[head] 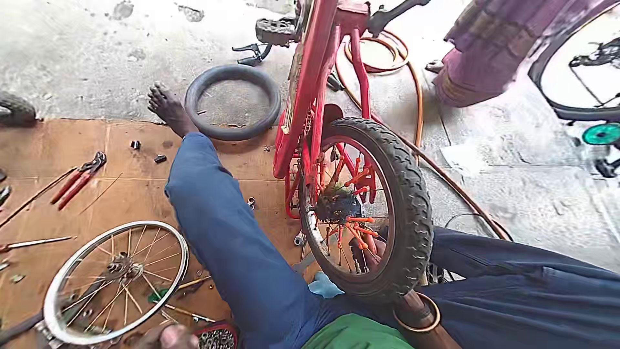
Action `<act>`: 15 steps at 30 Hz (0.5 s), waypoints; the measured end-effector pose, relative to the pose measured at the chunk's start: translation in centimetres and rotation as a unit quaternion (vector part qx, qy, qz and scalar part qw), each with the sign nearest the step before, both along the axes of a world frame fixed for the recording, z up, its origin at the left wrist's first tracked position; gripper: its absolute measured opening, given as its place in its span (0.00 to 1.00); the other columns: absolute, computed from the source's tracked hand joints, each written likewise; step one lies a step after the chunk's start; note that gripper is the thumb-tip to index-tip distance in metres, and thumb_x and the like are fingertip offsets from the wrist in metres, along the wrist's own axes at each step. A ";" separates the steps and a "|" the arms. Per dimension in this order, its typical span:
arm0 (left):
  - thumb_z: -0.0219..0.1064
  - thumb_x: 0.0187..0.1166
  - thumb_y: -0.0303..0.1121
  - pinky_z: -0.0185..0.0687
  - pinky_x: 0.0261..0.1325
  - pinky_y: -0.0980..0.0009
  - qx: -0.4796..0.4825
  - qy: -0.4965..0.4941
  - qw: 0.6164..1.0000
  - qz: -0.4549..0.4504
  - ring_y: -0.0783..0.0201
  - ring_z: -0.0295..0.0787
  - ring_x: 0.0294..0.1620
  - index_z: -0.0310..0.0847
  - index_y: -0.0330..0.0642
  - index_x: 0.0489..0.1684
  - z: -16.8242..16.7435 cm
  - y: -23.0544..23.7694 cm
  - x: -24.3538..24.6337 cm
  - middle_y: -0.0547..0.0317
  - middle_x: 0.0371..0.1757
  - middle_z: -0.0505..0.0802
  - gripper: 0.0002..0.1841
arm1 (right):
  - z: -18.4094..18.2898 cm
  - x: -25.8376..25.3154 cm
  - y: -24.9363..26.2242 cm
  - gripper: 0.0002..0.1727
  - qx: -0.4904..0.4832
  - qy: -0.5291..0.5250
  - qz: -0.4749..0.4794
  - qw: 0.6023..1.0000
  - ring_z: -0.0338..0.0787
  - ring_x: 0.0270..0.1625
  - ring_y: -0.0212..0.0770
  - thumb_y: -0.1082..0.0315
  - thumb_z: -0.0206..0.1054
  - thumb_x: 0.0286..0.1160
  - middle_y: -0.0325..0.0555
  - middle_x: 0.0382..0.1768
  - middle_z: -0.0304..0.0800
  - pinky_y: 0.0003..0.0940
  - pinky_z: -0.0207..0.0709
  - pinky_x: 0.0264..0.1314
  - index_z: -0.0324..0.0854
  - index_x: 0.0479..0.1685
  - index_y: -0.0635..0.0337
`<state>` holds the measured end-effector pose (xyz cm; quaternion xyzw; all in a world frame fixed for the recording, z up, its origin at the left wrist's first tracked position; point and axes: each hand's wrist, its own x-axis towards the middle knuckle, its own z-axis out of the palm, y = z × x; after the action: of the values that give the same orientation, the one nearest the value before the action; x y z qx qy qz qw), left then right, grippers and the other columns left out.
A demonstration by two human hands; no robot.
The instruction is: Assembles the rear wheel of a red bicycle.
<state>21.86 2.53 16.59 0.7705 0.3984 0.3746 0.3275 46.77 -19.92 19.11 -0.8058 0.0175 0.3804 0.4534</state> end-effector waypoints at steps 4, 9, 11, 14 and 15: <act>0.60 0.86 0.37 0.92 0.40 0.73 -0.069 0.070 0.964 -0.245 0.72 0.92 0.41 0.86 0.36 0.62 1.5 -2.5 11.8 0.57 0.54 0.94 0.17 | -9.2 -2.0 -5.2 0.16 0.055 -0.084 -0.049 0.994 0.84 0.45 0.21 0.63 0.60 0.84 0.39 0.43 0.88 0.19 0.77 0.56 0.80 0.60 0.66; 0.61 0.86 0.36 0.93 0.51 0.62 -0.083 0.204 0.925 -0.309 0.61 0.96 0.48 0.86 0.38 0.65 -4.8 -3.6 19.3 0.51 0.55 0.95 0.17 | -5.7 0.6 -3.6 0.16 -0.017 0.006 -0.053 0.998 0.87 0.52 0.33 0.62 0.60 0.86 0.47 0.48 0.91 0.34 0.78 0.63 0.84 0.58 0.66; 0.61 0.86 0.37 0.94 0.44 0.62 -0.070 0.191 0.931 -0.305 0.63 0.96 0.40 0.85 0.35 0.63 -5.7 -3.7 19.5 0.52 0.46 0.96 0.18 | -6.2 0.6 -4.0 0.19 -0.008 -0.003 -0.022 1.000 0.88 0.54 0.39 0.60 0.58 0.86 0.51 0.50 0.90 0.40 0.78 0.63 0.83 0.61 0.66; 0.54 0.88 0.43 0.92 0.40 0.64 -0.028 0.200 0.917 -0.344 0.65 0.94 0.34 0.82 0.35 0.66 -6.9 -2.8 18.9 0.54 0.43 0.95 0.22 | -7.6 0.0 -4.4 0.14 0.015 -0.001 -0.023 1.000 0.83 0.45 0.41 0.64 0.56 0.87 0.51 0.41 0.84 0.42 0.76 0.55 0.82 0.52 0.66; 0.51 0.90 0.45 0.92 0.38 0.63 0.004 0.202 0.909 -0.364 0.65 0.93 0.32 0.82 0.35 0.66 -7.5 -2.3 19.0 0.53 0.42 0.95 0.24 | -8.8 0.1 -4.4 0.13 0.020 -0.009 -0.020 1.000 0.84 0.41 0.41 0.64 0.56 0.86 0.50 0.37 0.83 0.43 0.78 0.51 0.82 0.49 0.64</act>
<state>40.88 0.23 9.08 0.9226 0.1463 0.0670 0.3506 46.87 -24.36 10.34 -0.7996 0.0219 0.3642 0.4770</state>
